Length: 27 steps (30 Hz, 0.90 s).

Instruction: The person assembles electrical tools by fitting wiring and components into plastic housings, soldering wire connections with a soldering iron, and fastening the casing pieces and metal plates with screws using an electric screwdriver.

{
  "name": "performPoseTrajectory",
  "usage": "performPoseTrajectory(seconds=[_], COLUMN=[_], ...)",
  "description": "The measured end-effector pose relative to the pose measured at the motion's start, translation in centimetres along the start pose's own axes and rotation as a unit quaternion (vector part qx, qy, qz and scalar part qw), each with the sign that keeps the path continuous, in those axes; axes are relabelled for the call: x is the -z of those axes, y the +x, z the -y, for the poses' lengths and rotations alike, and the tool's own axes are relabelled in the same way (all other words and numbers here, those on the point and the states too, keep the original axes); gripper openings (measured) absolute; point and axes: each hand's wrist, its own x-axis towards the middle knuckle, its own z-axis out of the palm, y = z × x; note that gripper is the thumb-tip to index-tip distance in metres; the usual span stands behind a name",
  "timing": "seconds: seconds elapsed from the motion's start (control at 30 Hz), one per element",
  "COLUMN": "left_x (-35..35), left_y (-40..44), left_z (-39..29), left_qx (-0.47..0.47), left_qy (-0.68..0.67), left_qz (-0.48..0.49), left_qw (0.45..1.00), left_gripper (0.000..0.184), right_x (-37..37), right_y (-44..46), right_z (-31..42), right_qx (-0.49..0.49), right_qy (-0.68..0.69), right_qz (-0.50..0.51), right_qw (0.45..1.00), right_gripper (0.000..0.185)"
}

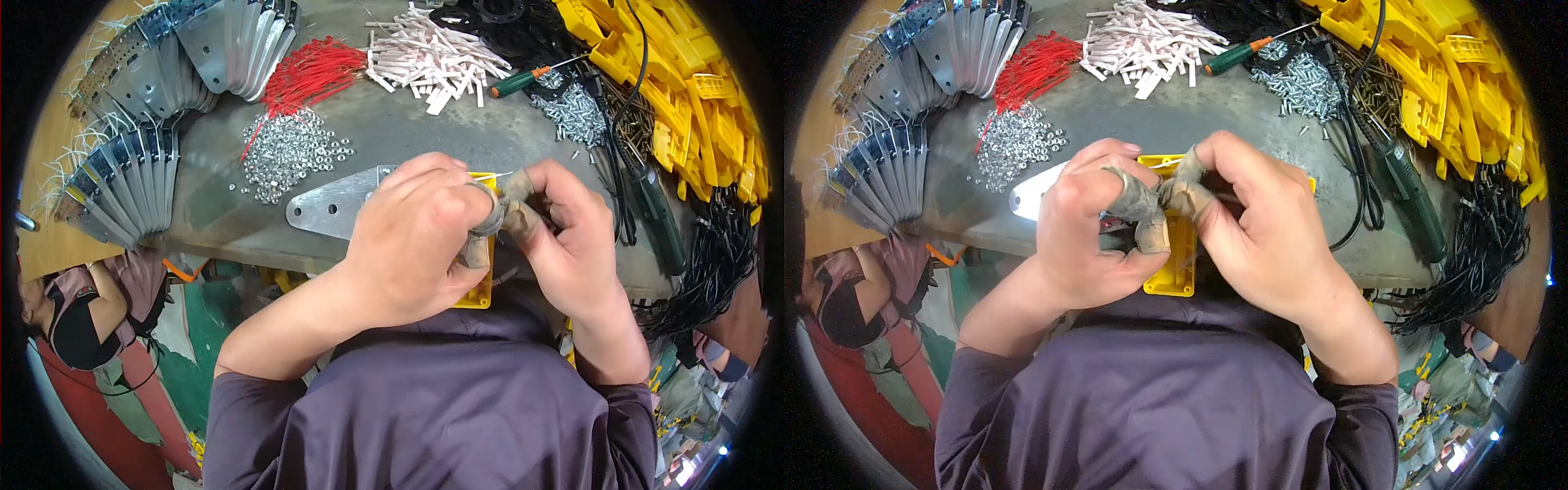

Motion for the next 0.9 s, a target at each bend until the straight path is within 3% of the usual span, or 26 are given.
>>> performPoseTrajectory(seconds=[0.03, 0.1, 0.17, 0.2, 0.27, 0.3, 0.33, 0.37, 0.4, 0.5, 0.57, 0.6, 0.63, 0.67, 0.7, 0.77, 0.8, 0.83, 0.9], left_x=[0.0, -0.2, -1.0, -0.7, 0.3, 0.6, 1.0, 1.5, 2.0, 2.5, 2.4, 2.3, 2.3, 2.2, 2.2, 2.4, 1.6, 1.7, 1.9], left_y=[0.3, -0.4, -0.7, -0.8, -0.7, -0.3, 0.3, 0.9, 1.7, 2.8, 2.6, 2.3, 2.0, 1.3, 1.2, 1.4, 0.8, 0.8, 1.2], left_z=[0.0, 0.5, 0.6, 0.4, -0.2, -0.5, -0.8, -1.1, -1.3, -0.5, -0.6, 0.2, 0.7, 0.4, 0.2, -0.2, -0.7, -0.6, -0.2], left_qx=[-0.074, -0.058, -0.013, -0.013, 0.102, 0.101, 0.176, 0.251, 0.282, 0.289, 0.304, 0.092, -0.125, -0.166, -0.165, -0.020, 0.171, 0.172, 0.204], left_qy=[0.068, 0.046, -0.044, -0.044, -0.091, -0.092, -0.132, -0.171, -0.203, -0.255, -0.235, -0.056, 0.123, 0.130, 0.128, 0.061, -0.114, -0.114, -0.153], left_qz=[-0.021, -0.007, -0.093, -0.092, 0.009, 0.011, 0.046, 0.079, 0.105, 0.162, 0.122, 0.110, 0.087, 0.060, 0.062, 0.095, 0.063, 0.062, 0.107], left_qw=[0.995, 0.997, 0.995, 0.995, 0.991, 0.991, 0.974, 0.950, 0.932, 0.909, 0.915, 0.988, 0.981, 0.976, 0.976, 0.993, 0.977, 0.976, 0.961], left_gripper=[0.054, 0.055, 0.055, 0.055, 0.057, 0.057, 0.056, 0.054, 0.049, 0.048, 0.039, 0.033, 0.026, 0.010, 0.010, 0.027, 0.051, 0.051, 0.068], right_x=[0.0, 0.7, 0.8, 0.9, 1.0, 1.1, 1.0, 0.7, 0.6, 0.6, 1.2, 1.4, 1.4, 1.0, 0.9, 0.8, 1.3, 1.0, 0.6], right_y=[0.0, -0.5, -0.7, -0.7, -0.7, -0.6, -0.5, -0.4, -0.4, -0.3, 0.1, 0.2, 0.1, 0.0, 0.1, 0.4, 0.3, 0.2, 0.3], right_z=[0.3, 0.8, 0.7, 0.7, 0.5, 0.5, 0.0, -0.8, -1.2, -0.7, 0.0, 0.0, -0.1, -1.0, -1.1, -0.9, -0.6, -0.6, -1.1], right_qx=[-0.005, -0.002, -0.084, -0.085, -0.085, -0.085, -0.084, 0.062, 0.206, 0.276, 0.263, 0.164, 0.060, 0.081, 0.078, 0.255, 0.291, 0.291, 0.285], right_qy=[0.049, 0.039, 0.058, 0.059, 0.054, 0.051, 0.051, -0.074, -0.195, -0.267, -0.300, -0.233, -0.160, -0.102, -0.100, -0.269, -0.331, -0.330, -0.271], right_qz=[0.001, 0.041, 0.083, 0.082, 0.088, 0.090, 0.090, 0.054, 0.017, 0.014, 0.016, 0.025, 0.034, 0.024, 0.024, 0.012, 0.039, 0.041, -0.035], right_qw=[0.999, 0.998, 0.991, 0.991, 0.991, 0.991, 0.991, 0.994, 0.959, 0.923, 0.917, 0.958, 0.985, 0.991, 0.992, 0.929, 0.897, 0.897, 0.919], right_gripper=[0.009, 0.008, 0.009, 0.009, 0.013, 0.015, 0.015, 0.019, 0.024, 0.030, 0.029, 0.029, 0.029, 0.030, 0.030, 0.032, 0.033, 0.033, 0.031])
